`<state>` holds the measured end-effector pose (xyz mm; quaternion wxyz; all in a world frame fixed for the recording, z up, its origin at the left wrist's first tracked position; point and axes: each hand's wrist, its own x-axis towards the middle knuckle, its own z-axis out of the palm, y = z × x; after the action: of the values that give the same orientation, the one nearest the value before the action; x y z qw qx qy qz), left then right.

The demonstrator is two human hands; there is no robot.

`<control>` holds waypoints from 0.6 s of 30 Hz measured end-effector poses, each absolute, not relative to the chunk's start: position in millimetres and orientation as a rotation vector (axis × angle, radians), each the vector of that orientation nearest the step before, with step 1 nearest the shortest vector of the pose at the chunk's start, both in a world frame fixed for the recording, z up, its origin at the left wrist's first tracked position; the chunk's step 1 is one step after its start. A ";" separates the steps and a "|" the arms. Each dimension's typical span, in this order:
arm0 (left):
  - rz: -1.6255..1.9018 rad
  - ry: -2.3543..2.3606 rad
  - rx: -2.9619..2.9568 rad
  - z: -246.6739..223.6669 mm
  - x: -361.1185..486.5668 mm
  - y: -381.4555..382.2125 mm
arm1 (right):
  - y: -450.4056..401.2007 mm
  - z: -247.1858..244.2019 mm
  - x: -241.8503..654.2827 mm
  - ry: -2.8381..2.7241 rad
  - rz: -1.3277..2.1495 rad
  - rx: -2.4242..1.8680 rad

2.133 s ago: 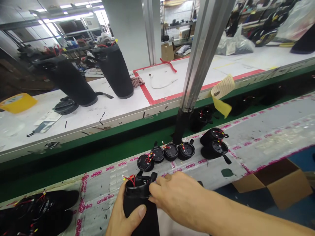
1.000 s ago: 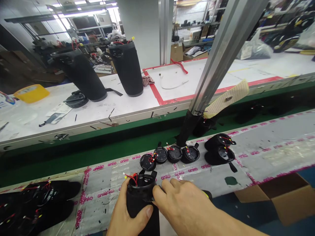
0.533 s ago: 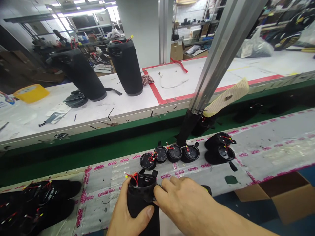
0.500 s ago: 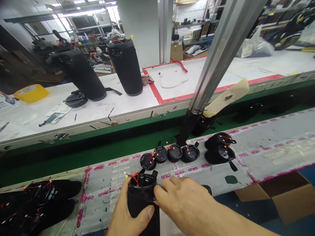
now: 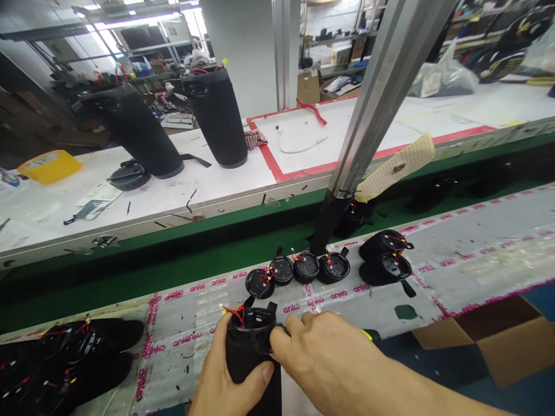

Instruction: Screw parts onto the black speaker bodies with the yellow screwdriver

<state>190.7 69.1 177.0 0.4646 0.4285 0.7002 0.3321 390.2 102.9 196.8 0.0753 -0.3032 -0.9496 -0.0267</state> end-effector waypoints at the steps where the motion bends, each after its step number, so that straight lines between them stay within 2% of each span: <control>1: 0.820 1.715 1.049 176.6 190.5 68.9 | 102.7 198.3 389.8 -2.851 -0.090 -0.895; 12: 0.835 1.669 1.067 167.8 187.3 70.9 | 108.3 198.1 386.0 -2.942 0.003 -0.916; 18: 0.877 1.396 0.939 159.2 171.0 76.1 | 107.6 191.6 393.1 -2.539 0.445 -1.207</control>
<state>171.0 76.1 159.2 0.5827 0.4023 0.5979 0.3757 393.1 107.6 191.6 0.1474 -0.4193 -0.8824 0.1546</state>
